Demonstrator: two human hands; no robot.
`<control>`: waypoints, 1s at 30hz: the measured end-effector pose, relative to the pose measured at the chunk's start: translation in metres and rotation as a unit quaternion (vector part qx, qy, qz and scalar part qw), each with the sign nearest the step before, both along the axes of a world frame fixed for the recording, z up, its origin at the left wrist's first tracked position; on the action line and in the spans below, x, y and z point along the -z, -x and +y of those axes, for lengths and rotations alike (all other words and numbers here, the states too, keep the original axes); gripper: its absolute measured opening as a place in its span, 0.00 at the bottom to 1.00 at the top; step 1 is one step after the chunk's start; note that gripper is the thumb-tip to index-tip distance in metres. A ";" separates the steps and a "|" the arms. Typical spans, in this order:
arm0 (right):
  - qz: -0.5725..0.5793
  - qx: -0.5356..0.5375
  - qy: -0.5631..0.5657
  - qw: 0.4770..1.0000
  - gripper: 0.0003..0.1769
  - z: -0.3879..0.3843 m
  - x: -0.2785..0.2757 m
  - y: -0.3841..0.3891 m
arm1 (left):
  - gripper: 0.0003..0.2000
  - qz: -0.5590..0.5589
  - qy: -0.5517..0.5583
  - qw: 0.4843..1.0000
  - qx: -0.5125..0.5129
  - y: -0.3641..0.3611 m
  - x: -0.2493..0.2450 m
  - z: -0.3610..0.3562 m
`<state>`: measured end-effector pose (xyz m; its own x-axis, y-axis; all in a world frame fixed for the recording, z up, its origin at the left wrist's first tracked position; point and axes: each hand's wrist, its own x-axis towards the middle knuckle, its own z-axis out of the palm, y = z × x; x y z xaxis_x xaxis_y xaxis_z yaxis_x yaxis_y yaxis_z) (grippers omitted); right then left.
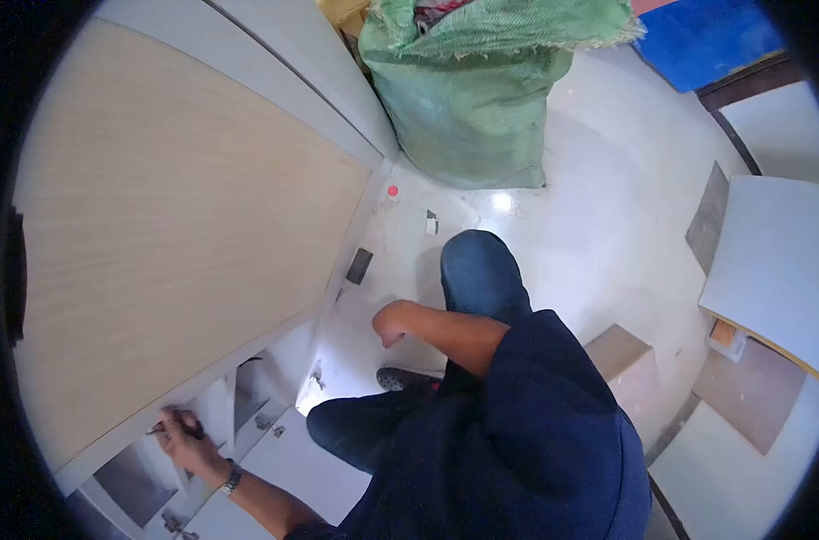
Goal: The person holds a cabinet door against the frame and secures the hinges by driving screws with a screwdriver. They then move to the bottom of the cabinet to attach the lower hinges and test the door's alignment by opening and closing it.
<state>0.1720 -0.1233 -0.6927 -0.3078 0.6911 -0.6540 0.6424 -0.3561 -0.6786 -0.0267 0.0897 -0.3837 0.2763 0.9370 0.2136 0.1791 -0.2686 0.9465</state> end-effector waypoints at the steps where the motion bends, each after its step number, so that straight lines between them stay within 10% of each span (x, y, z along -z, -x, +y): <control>1: -0.012 0.047 -0.002 0.999 0.18 -0.011 -0.014 -0.001 | 0.08 0.002 0.024 1.000 -0.006 -0.007 -0.007 -0.003; 7: 0.029 0.234 -0.059 0.970 0.21 -0.046 -0.106 -0.001 | 0.07 0.007 0.159 0.987 0.018 0.005 -0.026 0.008; 12: 0.164 0.348 -0.099 0.918 0.26 -0.057 -0.218 -0.001 | 0.09 0.114 0.232 0.951 -0.169 0.020 -0.039 -0.054; 19: 0.533 0.477 0.176 0.677 0.29 -0.092 -0.375 0.042 | 0.21 0.033 0.631 0.765 0.129 -0.053 -0.141 -0.233; 24: 0.567 0.481 0.183 0.643 0.17 -0.142 -0.407 0.008 | 0.19 0.166 0.568 0.763 0.258 -0.069 -0.205 -0.243; 30: 0.337 0.721 0.068 0.602 0.13 -0.225 -0.389 -0.069 | 0.17 0.150 0.136 0.979 0.022 -0.016 -0.272 -0.122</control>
<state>0.2409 -0.3485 -0.3040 0.3205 0.5115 -0.7973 -0.8055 -0.2957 -0.5135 -0.0108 -0.0325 -0.1120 0.3296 0.9339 -0.1387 0.4547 -0.0282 0.8902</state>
